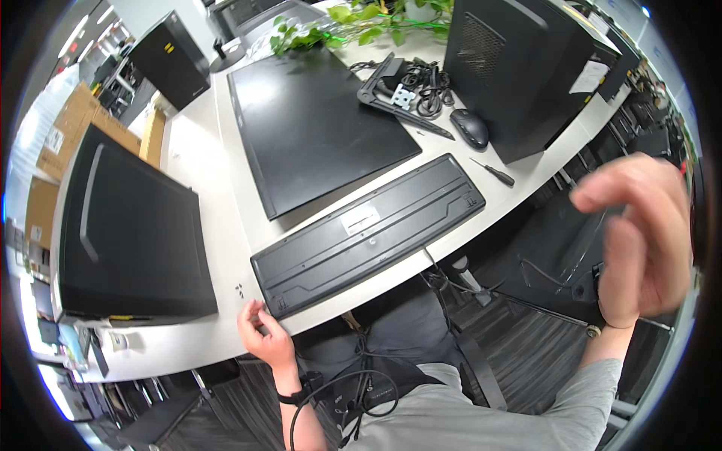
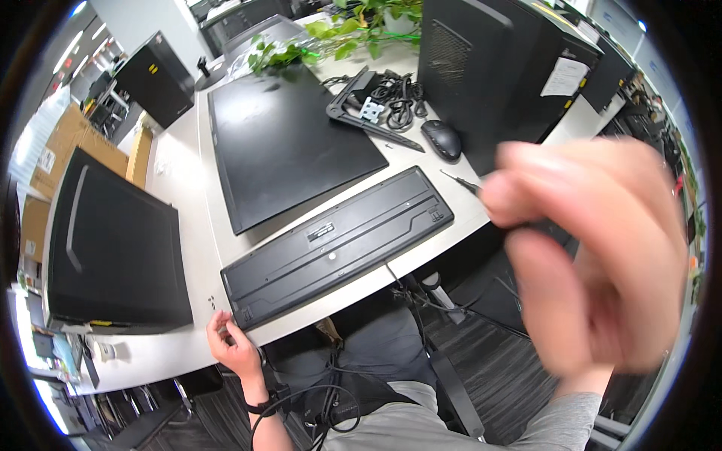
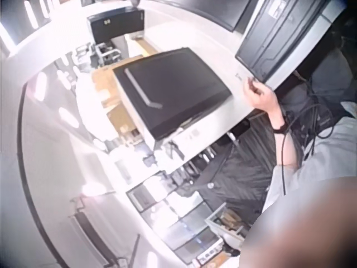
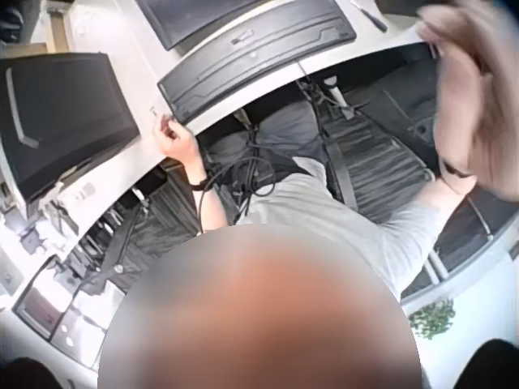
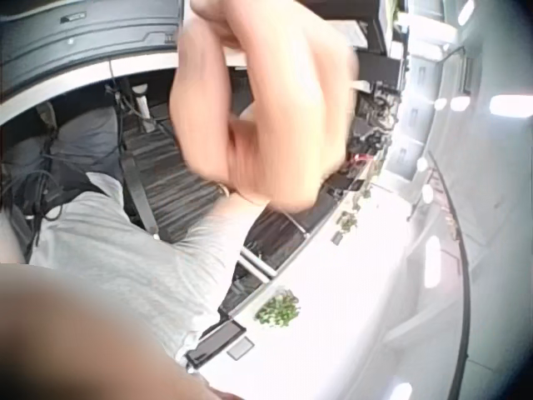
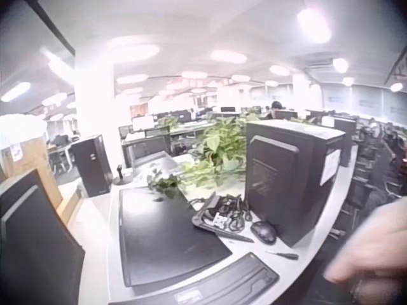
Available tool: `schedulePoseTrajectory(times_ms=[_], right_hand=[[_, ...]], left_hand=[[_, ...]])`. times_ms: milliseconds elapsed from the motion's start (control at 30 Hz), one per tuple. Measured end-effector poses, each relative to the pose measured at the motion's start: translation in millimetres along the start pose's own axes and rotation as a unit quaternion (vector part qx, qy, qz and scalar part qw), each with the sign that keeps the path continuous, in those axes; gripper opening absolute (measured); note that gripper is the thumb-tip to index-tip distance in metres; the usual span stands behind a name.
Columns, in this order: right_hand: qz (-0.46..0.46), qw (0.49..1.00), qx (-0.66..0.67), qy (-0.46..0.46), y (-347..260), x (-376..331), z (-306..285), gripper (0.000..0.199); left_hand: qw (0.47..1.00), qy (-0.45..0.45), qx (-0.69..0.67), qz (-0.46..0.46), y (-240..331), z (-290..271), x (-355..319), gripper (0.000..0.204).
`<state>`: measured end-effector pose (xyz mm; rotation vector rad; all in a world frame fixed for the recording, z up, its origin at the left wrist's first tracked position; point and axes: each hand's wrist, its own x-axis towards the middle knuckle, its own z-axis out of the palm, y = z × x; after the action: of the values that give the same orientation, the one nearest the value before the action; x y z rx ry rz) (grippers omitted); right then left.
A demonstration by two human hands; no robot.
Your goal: Disassembling a computer keyboard using a screwdriver to remove screws from the back.
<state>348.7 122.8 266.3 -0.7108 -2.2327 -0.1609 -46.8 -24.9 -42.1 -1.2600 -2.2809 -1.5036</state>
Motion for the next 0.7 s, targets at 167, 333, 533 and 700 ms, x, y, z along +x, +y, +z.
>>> schedulePoseTrajectory(times_ms=[167, 333, 533, 700], right_hand=[[0.058, 0.985, 0.077, -0.144, 45, 7, 69, 0.022], [0.145, 0.964, 0.035, -0.218, 91, -12, 115, 0.019], [0.232, 0.924, 0.030, -0.301, 108, -22, 131, 0.022], [0.258, 0.921, 0.096, -0.275, 106, -20, 131, 0.020]], left_hand=[[1.000, -0.001, 0.012, 0.007, -1, -2, 1, 0.025], [1.000, -0.013, -0.008, -0.011, 3, -2, 2, 0.026], [1.000, -0.021, -0.003, 0.008, 5, -4, 4, 0.025], [0.999, -0.026, 0.012, 0.019, 4, -3, 4, 0.023]])
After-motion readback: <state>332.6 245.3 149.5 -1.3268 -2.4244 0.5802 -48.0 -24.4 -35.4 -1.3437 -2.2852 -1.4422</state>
